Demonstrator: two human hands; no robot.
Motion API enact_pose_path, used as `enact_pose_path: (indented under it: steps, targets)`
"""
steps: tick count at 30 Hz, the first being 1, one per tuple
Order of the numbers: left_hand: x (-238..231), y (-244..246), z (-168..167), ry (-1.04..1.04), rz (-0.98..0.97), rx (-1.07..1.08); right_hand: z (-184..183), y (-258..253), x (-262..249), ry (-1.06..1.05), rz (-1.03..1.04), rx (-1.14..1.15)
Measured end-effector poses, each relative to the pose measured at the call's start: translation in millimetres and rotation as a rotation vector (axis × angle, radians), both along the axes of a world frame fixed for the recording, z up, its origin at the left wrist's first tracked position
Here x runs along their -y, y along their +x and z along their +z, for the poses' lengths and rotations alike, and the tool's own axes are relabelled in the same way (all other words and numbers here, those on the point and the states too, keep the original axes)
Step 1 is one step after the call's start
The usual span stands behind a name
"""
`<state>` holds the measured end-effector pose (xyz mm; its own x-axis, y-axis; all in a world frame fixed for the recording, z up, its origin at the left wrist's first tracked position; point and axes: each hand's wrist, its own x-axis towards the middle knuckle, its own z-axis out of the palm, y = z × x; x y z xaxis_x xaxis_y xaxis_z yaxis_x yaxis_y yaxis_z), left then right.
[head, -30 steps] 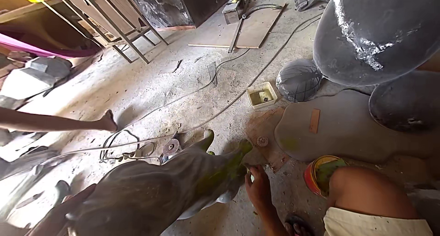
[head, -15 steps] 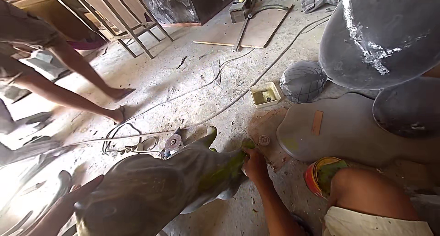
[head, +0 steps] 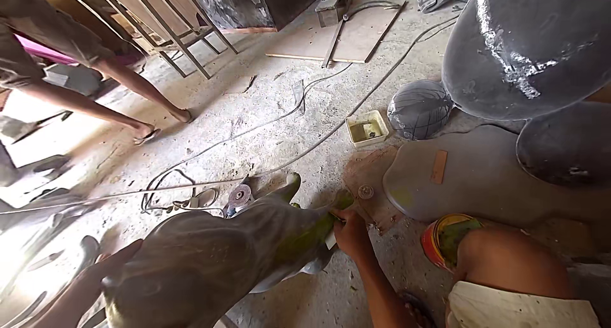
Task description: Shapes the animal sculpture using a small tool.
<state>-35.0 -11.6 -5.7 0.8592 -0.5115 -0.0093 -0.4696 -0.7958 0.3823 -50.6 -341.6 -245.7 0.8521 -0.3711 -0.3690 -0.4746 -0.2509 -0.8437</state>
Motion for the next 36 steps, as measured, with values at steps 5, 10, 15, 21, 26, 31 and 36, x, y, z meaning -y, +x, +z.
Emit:
enact_pose_path:
  steps: [5,10,15,21,26,31,36]
  targets:
    - [1,-1,0,0.006,-0.001,-0.007,9,-10,-19,-0.01,-0.019,0.04]
    - [-1,-1,0,-0.005,-0.017,-0.008,25,-16,-40,-0.017,-0.044,0.034]
    - [9,-7,5,0.032,0.024,-0.012,38,-25,-52,0.048,-0.05,0.048]
    - [-8,1,-2,0.023,-0.025,0.006,50,-36,-76,0.032,-0.103,0.102]
    - [-6,-1,0,0.046,0.027,-0.024,68,-41,-98,-0.058,-0.056,0.063]
    - [-1,-1,0,0.034,0.007,-0.039,74,-44,-118,-0.146,-0.012,0.077]
    - [2,-5,1,0.03,-0.002,-0.033,76,-51,-120,-0.152,0.021,0.128]
